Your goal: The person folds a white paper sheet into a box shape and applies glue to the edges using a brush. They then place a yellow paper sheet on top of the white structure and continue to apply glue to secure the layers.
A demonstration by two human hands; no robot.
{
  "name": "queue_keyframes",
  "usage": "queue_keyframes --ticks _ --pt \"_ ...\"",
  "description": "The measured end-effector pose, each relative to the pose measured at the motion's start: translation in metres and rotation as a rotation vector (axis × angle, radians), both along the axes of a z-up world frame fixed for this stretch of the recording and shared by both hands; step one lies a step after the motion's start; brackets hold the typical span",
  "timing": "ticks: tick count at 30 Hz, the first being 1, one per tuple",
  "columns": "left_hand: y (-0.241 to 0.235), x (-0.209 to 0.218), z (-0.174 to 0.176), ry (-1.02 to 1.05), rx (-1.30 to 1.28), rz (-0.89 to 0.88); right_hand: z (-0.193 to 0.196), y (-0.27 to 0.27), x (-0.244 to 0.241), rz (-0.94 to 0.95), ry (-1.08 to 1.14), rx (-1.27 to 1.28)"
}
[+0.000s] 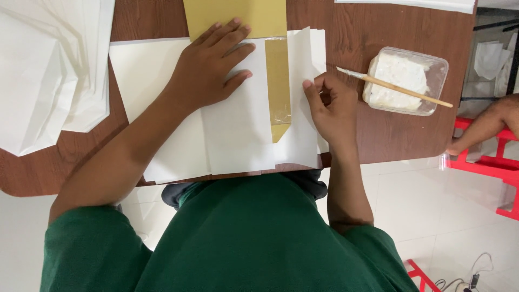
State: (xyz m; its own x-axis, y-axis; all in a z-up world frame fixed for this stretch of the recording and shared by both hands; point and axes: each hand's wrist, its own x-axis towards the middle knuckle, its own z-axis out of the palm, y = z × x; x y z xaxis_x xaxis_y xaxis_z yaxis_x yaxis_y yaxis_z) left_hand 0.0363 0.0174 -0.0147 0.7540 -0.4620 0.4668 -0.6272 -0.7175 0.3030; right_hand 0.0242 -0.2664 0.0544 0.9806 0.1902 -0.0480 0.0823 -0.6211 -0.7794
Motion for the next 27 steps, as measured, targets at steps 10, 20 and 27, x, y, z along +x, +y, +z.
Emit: queue_keyframes --ticks 10,20,27 --pt "0.001 0.001 -0.005 -0.024 -0.006 -0.006 0.006 0.005 0.005 0.093 -0.161 -0.063" --pt "0.001 0.001 -0.003 -0.004 0.025 -0.004 0.017 0.010 0.010 0.058 0.093 0.030" --pt "0.000 0.000 -0.001 -0.017 0.014 -0.008 0.001 0.029 0.023 0.352 -0.097 0.045"
